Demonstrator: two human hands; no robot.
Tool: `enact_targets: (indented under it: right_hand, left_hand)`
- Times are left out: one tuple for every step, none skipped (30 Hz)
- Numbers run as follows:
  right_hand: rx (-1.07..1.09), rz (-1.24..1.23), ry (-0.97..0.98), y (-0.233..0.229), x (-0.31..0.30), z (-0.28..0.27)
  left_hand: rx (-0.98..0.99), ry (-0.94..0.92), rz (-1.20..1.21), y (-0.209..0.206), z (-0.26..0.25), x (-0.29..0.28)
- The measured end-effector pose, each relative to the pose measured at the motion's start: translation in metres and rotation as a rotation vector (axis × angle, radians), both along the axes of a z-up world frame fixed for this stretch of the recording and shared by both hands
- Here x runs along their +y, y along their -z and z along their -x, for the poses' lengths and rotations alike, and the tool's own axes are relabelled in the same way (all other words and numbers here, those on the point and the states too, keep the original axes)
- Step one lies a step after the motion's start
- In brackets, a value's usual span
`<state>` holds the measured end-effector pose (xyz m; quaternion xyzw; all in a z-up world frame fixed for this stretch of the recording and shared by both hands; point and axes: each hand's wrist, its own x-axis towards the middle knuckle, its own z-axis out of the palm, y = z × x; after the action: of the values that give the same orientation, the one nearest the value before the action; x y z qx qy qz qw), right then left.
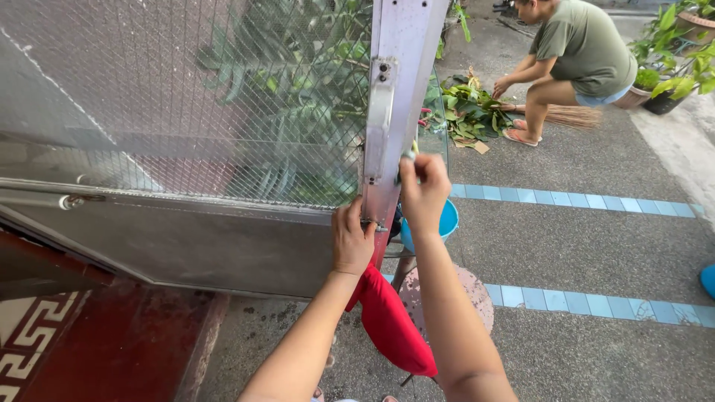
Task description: Cleaning a metal screen door frame and handle with a sponge and water.
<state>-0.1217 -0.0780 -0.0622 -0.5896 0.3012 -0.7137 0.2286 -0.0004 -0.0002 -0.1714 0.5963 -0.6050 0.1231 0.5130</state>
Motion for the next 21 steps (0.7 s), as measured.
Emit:
enact_targets:
  right_hand:
    - [0.036,-0.067,-0.016,0.011,0.003,0.004]
    - [0.073,-0.134,-0.032,0.021,0.006,0.008]
    - [0.073,-0.133,-0.033,0.019,0.009,0.01]
    - [-0.03,-0.178,-0.048,0.017,0.011,0.013]
    - [-0.137,-0.219,-0.062,0.013,0.012,0.015]
    - [-0.138,-0.214,-0.062,-0.004,0.014,0.012]
    - [-0.316,-0.134,-0.112,-0.018,0.021,0.01]
    - [-0.494,-0.052,-0.161,-0.032,0.028,0.009]
    - [-0.496,-0.051,-0.16,-0.036,0.029,0.002]
    - [-0.355,0.039,-0.094,-0.04,0.031,-0.004]
    - [-0.214,0.126,-0.027,-0.045,0.034,-0.011]
    - [-0.215,0.126,-0.026,-0.043,0.035,-0.014]
    - [-0.107,0.182,0.057,-0.041,0.035,-0.02]
    - [0.002,0.237,0.141,-0.04,0.035,-0.025]
    - [-0.004,0.245,0.136,-0.039,0.031,-0.026]
    - [-0.054,0.201,0.08,-0.038,0.027,-0.027]
    - [-0.099,0.148,0.025,-0.034,0.027,-0.024]
    - [-0.098,0.147,0.02,-0.045,0.026,-0.024]
    - [-0.031,0.177,0.081,-0.056,0.024,-0.023]
    - [0.036,0.207,0.141,-0.066,0.022,-0.022]
    - [0.037,0.208,0.144,-0.079,0.022,-0.023]
  left_hand:
    - [0.0,0.003,0.004,-0.001,0.0,0.0]
    - [0.0,0.007,0.009,-0.002,0.0,0.0]
    - [0.0,0.005,0.009,0.0,0.0,0.002]
    - [-0.002,0.01,0.013,0.001,0.001,0.003]
    - [-0.006,0.016,0.02,0.0,0.001,0.002]
    - [-0.009,0.016,0.025,-0.001,0.0,-0.001]
    - [-0.016,0.015,0.019,-0.001,0.001,0.001]
    - [-0.024,0.014,0.013,0.0,0.001,0.003]
    - [-0.026,0.015,0.015,0.002,0.001,0.001]
    - [-0.034,0.013,0.014,0.004,0.0,-0.001]
    - [-0.041,0.009,0.012,0.005,-0.001,-0.002]
    - [-0.042,0.01,0.012,0.005,0.001,0.001]
    - [-0.04,0.018,0.007,0.004,0.0,0.002]
    - [-0.038,0.026,0.003,0.003,0.0,0.004]
    - [-0.042,0.02,0.011,0.002,-0.003,0.0]
    - [-0.039,0.027,0.016,0.002,-0.005,-0.004]
    - [-0.032,0.035,0.011,0.004,-0.004,-0.002]
    - [-0.032,0.03,0.01,0.004,-0.004,0.0]
    - [-0.026,0.025,0.005,0.005,-0.004,0.001]
    - [-0.019,0.019,0.0,0.006,-0.004,0.001]
    - [-0.019,0.023,0.001,0.003,-0.003,0.001]
